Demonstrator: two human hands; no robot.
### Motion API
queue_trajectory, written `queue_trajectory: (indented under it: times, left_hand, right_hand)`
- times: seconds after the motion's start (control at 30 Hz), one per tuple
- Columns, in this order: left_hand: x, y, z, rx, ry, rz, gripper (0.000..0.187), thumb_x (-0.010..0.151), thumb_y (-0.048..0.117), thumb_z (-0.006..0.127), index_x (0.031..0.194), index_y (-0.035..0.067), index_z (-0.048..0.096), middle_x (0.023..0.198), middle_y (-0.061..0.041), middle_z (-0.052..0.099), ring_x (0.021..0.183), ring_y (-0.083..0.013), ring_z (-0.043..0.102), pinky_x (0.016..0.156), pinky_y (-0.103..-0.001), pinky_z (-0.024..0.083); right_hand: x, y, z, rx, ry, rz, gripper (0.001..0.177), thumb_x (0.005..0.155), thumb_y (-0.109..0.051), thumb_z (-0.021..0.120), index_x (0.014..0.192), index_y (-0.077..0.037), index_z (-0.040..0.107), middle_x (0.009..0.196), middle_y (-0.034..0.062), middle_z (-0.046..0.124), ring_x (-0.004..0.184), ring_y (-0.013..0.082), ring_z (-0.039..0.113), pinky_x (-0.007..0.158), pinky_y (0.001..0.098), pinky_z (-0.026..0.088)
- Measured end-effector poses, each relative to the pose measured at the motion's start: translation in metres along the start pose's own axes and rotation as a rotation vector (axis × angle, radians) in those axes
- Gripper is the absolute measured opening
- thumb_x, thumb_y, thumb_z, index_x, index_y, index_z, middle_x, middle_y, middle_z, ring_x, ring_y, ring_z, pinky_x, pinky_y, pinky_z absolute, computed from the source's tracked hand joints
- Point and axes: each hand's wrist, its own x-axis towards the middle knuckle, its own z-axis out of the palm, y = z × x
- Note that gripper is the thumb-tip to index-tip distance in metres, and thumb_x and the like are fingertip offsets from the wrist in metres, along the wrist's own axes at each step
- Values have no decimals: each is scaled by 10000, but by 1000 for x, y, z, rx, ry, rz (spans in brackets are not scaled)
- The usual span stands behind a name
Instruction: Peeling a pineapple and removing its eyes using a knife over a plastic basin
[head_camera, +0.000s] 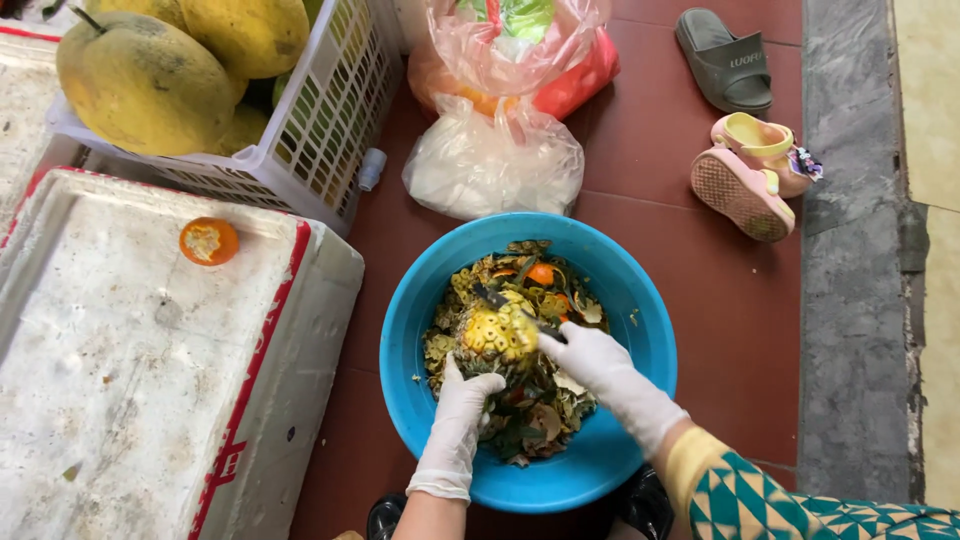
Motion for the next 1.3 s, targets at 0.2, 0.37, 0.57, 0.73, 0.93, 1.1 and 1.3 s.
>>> queue_trajectory:
  times: [0.2, 0.37, 0.57, 0.73, 0.93, 1.1, 1.3]
  left_hand:
    - [3, -5, -6, 8, 2, 4, 1190, 669, 102, 735, 1689, 326, 163, 1516, -66, 550, 689, -185, 563, 400, -257, 299]
    - [-5, -7, -14, 8, -13, -13, 1208, 640, 115, 740, 1683, 358, 181, 1592, -56, 497, 804, -193, 611, 398, -236, 309]
    - [1, -6, -19, -6, -35, -13, 1209, 637, 140, 740, 1685, 349, 176, 1575, -20, 504, 978, -211, 640, 406, -236, 292]
    - [-18, -10, -24, 56, -89, 28, 1182, 634, 140, 682, 1678, 391, 189, 1522, -66, 564, 991, -245, 649, 465, -273, 304]
    - [-1, -34, -25, -158, -169, -16, 1239, 780, 18, 735, 1674, 456, -2, 1085, -232, 716, 565, -265, 627, 438, -308, 449]
    - [-3, -25, -21, -200, -233, -51, 869, 768, 244, 811, 1467, 398, 319, 976, -105, 667, 520, -159, 574, 375, -216, 349]
    - [-18, 3, -13, 275, -91, 227, 1087, 720, 190, 764, 1634, 260, 179, 1210, -209, 647, 875, -266, 584, 722, -346, 435]
  right_hand:
    - [-13, 5, -8, 124, -55, 79, 693, 921, -758, 404, 1262, -207, 649, 1181, 54, 721, 1056, 257, 685, 849, 401, 503]
    - [-7, 17, 0, 105, -42, 82, 674, 920, -785, 401, 1126, -213, 693, 1092, 65, 753, 1010, 266, 699, 827, 410, 498]
    - [34, 6, -2, 333, -110, 103, 698, 920, -781, 485, 924, -129, 734, 679, 51, 591, 522, 228, 543, 517, 342, 411]
    - [23, -9, -5, 293, -83, 132, 821, 884, -790, 455, 1173, -92, 778, 1183, 104, 786, 1059, 320, 738, 858, 409, 579]
    - [2, 19, 5, 454, -96, 37, 763, 964, -734, 436, 797, -95, 817, 559, 78, 612, 548, 229, 586, 629, 332, 466]
    - [-25, 61, 24, 757, -173, 1, 836, 961, -755, 386, 851, -41, 808, 479, 84, 517, 428, 217, 476, 483, 326, 379]
    - [-35, 82, 50, 925, -165, -42, 918, 953, -795, 389, 715, 19, 739, 358, 141, 468, 276, 276, 441, 293, 352, 338]
